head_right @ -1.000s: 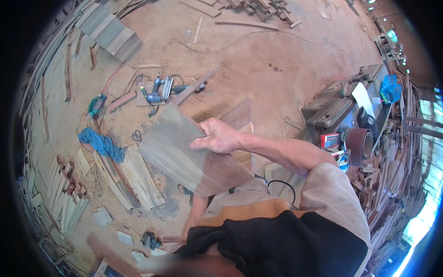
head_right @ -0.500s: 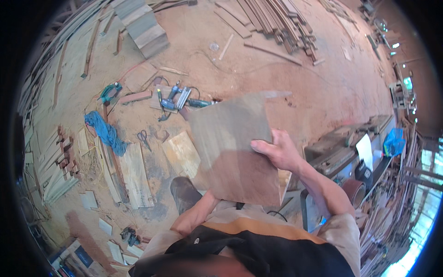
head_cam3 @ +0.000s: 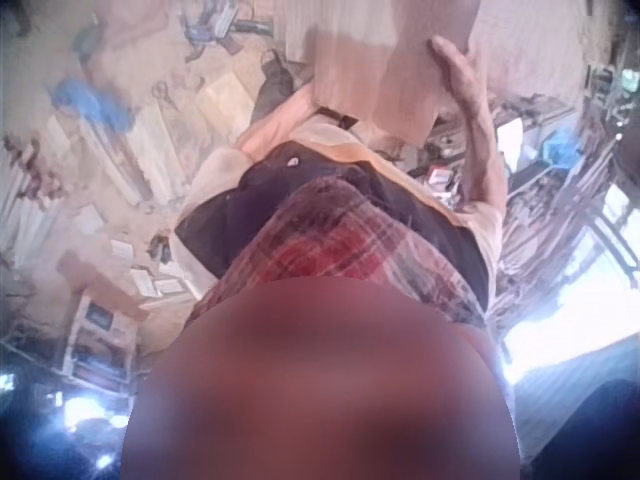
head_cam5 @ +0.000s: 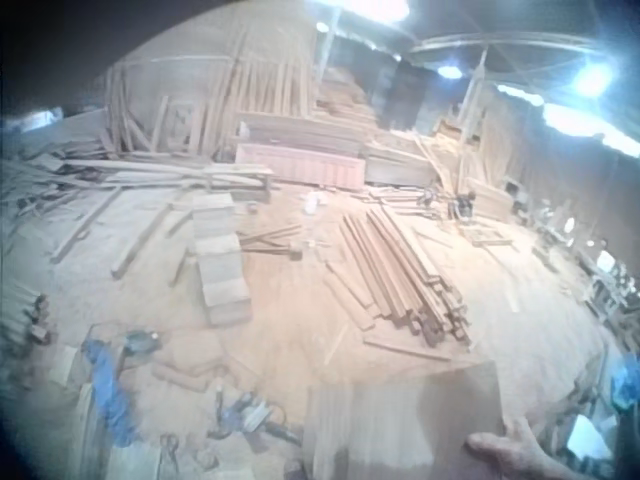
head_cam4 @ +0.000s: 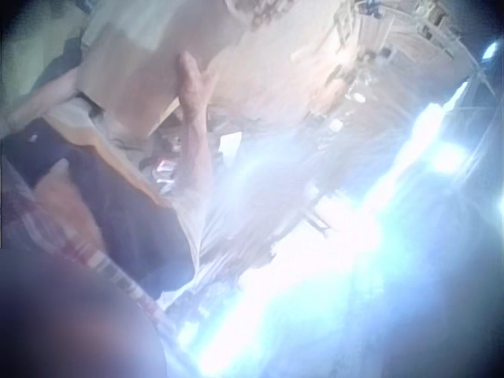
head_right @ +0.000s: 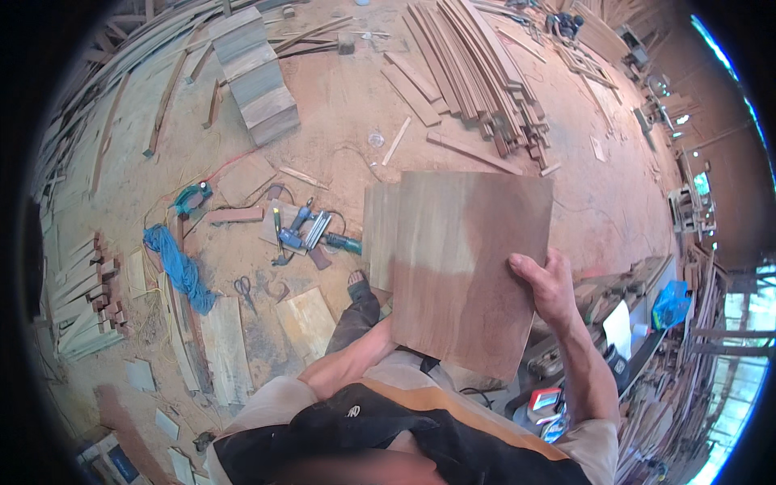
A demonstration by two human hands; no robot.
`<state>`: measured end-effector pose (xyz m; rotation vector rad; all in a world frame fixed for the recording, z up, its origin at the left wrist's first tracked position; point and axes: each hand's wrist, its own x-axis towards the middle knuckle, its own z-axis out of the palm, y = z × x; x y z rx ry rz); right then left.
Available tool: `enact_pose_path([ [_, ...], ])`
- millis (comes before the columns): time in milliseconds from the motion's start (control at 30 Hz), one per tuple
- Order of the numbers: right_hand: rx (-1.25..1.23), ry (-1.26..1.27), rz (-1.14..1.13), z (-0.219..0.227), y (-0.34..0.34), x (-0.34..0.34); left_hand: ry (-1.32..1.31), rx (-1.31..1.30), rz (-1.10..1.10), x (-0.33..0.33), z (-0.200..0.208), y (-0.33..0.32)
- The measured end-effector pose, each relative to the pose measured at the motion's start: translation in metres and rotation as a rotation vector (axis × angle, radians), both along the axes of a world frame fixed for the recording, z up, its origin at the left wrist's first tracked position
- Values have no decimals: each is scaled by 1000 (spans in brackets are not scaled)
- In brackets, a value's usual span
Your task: The person applies glue to a wooden box, then picks up and inspects a wooden panel. They measure the box with a tape measure, move to a table saw, and measure the saw's fence. The person handles wood pieces and tools throughout the process.
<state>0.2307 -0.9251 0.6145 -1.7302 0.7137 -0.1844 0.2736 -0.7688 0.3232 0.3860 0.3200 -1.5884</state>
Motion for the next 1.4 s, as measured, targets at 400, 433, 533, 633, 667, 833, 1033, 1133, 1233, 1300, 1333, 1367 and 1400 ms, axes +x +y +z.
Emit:
enact_pose_path([
  [400,69,-91,-195,-28,-171,85,8,62,-44,152,2,-157],
  [433,75,-106,-185,-33,-187,95,9,64,-49,163,0,-176],
  [533,87,-103,-220,-53,-242,139,1,67,-42,201,-5,-237],
  [633,103,-36,-221,-65,-287,181,34,80,-48,234,-13,-273],
  [667,131,1,-199,-66,-301,196,41,88,-47,247,-16,-274],
  [833,95,54,-231,-78,-347,281,90,142,-75,318,-34,-262],
  [1033,87,102,-298,-100,-366,423,129,108,-112,453,-54,-298],
  [1133,70,69,-364,-100,-358,514,142,72,-125,541,-52,-313],
  [1233,102,73,-355,-93,-357,602,136,43,-109,634,-46,-333],
  [1300,130,33,-337,-95,-365,661,105,38,-89,693,-41,-338],
  [1333,150,17,-351,-98,-364,684,93,41,-77,722,-41,-339],
  [1367,161,-6,-358,-102,-368,708,79,39,-65,750,-41,-341],
  [1400,184,-24,-332,-106,-372,729,74,39,-55,778,-42,-341],
])
